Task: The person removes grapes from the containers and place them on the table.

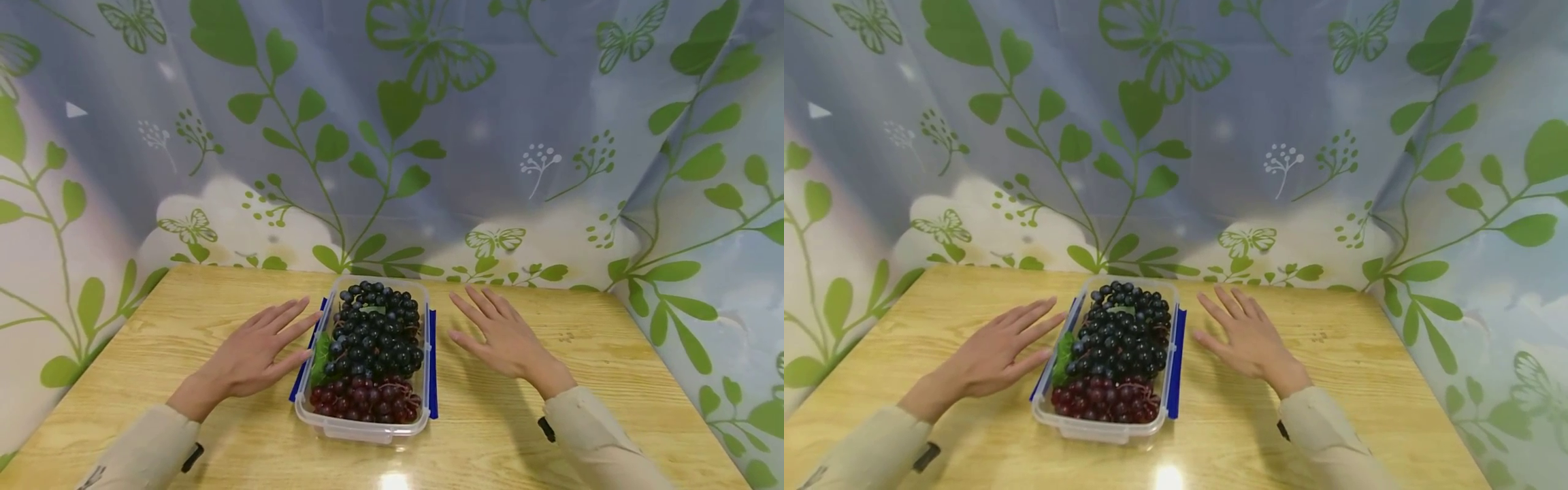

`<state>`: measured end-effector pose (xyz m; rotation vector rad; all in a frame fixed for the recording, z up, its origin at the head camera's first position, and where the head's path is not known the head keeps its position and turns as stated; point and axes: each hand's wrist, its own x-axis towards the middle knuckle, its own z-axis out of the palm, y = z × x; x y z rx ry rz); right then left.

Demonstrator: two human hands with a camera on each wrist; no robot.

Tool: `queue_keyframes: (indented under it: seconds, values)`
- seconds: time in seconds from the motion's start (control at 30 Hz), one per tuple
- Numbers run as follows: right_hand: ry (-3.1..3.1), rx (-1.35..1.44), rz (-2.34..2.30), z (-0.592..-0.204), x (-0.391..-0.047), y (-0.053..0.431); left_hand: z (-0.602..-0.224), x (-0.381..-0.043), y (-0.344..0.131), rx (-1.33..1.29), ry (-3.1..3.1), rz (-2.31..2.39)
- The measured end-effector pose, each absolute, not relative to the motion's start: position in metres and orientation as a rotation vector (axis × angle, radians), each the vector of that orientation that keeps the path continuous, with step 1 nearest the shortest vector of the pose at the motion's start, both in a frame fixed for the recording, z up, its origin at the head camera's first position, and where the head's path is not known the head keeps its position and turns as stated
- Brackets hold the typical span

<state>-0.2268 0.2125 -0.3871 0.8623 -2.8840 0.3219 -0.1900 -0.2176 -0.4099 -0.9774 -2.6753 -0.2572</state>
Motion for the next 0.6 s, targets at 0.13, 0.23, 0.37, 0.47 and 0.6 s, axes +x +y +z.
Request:
queue_keyframes:
  seconds: [0.13,0.23,0.37,0.47,0.6]
  values:
    - [-2.867,0.878,0.321,-0.387,-0.228,0.209,-0.409,-0.190,-0.215,-0.991,-2.666,-0.244]
    - [-2.858,0.886,0.322,-0.387,-0.229,0.206,-0.408,-0.190,-0.214,-1.001,-2.658,-0.231]
    - [-2.864,0.897,0.322,-0.386,-0.230,0.203,-0.408,-0.190,-0.212,-1.018,-2.659,-0.217]
    - [-2.870,0.901,0.326,-0.386,-0.232,0.200,-0.408,-0.191,-0.211,-1.028,-2.662,-0.216]
    - [-2.857,0.919,0.314,-0.385,-0.235,0.196,-0.407,-0.192,-0.209,-1.041,-2.677,-0.211]
